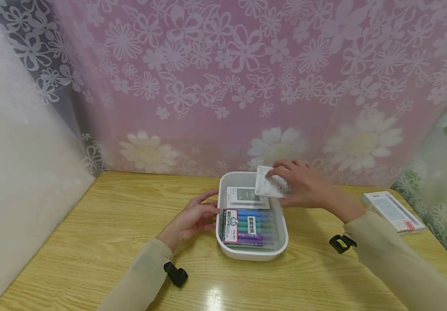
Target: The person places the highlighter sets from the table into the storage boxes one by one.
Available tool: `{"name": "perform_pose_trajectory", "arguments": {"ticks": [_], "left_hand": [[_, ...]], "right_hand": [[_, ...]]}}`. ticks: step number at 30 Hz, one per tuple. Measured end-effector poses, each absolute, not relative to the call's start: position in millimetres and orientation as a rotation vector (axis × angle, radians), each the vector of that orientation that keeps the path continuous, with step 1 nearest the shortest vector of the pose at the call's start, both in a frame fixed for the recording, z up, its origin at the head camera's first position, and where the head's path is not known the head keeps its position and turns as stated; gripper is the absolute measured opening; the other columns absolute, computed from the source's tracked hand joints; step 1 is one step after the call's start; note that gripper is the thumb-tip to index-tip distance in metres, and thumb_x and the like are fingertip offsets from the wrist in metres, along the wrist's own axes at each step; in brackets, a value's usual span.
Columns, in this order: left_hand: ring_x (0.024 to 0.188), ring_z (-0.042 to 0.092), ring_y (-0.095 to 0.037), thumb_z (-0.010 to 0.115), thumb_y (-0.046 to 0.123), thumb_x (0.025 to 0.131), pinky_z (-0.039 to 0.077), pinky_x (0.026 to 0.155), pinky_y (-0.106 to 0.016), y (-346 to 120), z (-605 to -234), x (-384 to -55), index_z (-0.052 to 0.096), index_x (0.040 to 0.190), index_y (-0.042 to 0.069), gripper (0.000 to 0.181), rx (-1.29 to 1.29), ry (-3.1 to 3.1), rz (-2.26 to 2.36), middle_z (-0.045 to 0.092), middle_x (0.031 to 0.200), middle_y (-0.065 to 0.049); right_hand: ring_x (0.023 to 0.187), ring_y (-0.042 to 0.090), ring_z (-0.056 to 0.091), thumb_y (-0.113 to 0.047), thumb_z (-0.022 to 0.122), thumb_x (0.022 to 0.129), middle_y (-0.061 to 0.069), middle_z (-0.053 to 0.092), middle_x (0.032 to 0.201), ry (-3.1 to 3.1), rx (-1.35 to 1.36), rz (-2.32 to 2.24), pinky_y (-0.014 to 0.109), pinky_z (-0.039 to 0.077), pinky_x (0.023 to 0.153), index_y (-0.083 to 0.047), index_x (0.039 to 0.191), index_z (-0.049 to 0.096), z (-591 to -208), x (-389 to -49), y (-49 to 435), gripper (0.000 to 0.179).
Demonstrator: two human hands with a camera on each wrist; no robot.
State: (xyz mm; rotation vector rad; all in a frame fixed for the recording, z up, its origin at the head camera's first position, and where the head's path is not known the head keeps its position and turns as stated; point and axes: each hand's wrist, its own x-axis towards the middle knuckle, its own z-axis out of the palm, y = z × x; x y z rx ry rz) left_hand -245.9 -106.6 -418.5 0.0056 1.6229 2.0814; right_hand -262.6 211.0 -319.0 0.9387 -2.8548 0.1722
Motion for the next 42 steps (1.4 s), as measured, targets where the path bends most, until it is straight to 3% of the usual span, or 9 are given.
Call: {"name": "perform_pose_trajectory", "arguments": {"ticks": [7, 13, 22, 42], "left_hand": [[0.092, 0.07, -0.013, 0.065, 0.002, 0.092, 0.06, 0.07, -0.03, -106.4, -418.8, -245.4, 0.04, 0.156, 0.02, 0.071, -0.001, 1.613, 2.087, 0.064, 0.135, -0.012], [0.092, 0.07, -0.012, 0.064, 0.002, 0.092, 0.06, 0.07, -0.031, -106.7, -418.7, -246.0, 0.04, 0.157, 0.02, 0.072, 0.005, 1.617, 2.093, 0.063, 0.138, -0.014], [0.09, 0.07, -0.012, 0.064, 0.002, 0.092, 0.059, 0.07, -0.031, -107.2, -416.8, -244.8, 0.038, 0.157, 0.019, 0.072, 0.003, 1.622, 2.096, 0.064, 0.137, -0.014], [0.09, 0.069, -0.012, 0.064, 0.002, 0.092, 0.059, 0.07, -0.031, -106.1, -418.1, -245.8, 0.04, 0.157, 0.02, 0.071, -0.001, 1.613, 2.097, 0.064, 0.136, -0.013]], "right_hand": [[0.127, 0.038, 0.049, -0.035, 0.085, 0.078, 0.01, 0.052, 0.146, -2.866, 0.96, 0.161, 0.067, 0.039, 0.096, -0.024, 0.134, 0.062, -320.5, -266.1, 200.5, 0.062], [0.128, 0.037, 0.049, -0.039, 0.086, 0.078, 0.009, 0.052, 0.147, -2.85, 1.0, 0.15, 0.067, 0.045, 0.096, -0.024, 0.134, 0.062, -320.5, -269.0, 189.1, 0.063], [0.132, 0.039, 0.047, -0.032, 0.086, 0.079, 0.011, 0.052, 0.147, -2.853, 1.046, 0.199, 0.067, 0.041, 0.099, -0.023, 0.133, 0.063, -322.5, -270.7, 173.8, 0.06], [0.123, 0.038, 0.05, -0.032, 0.085, 0.079, 0.01, 0.052, 0.147, -2.992, 1.142, 0.032, 0.063, 0.045, 0.096, -0.023, 0.132, 0.064, -325.3, -284.6, 150.8, 0.058]]}}
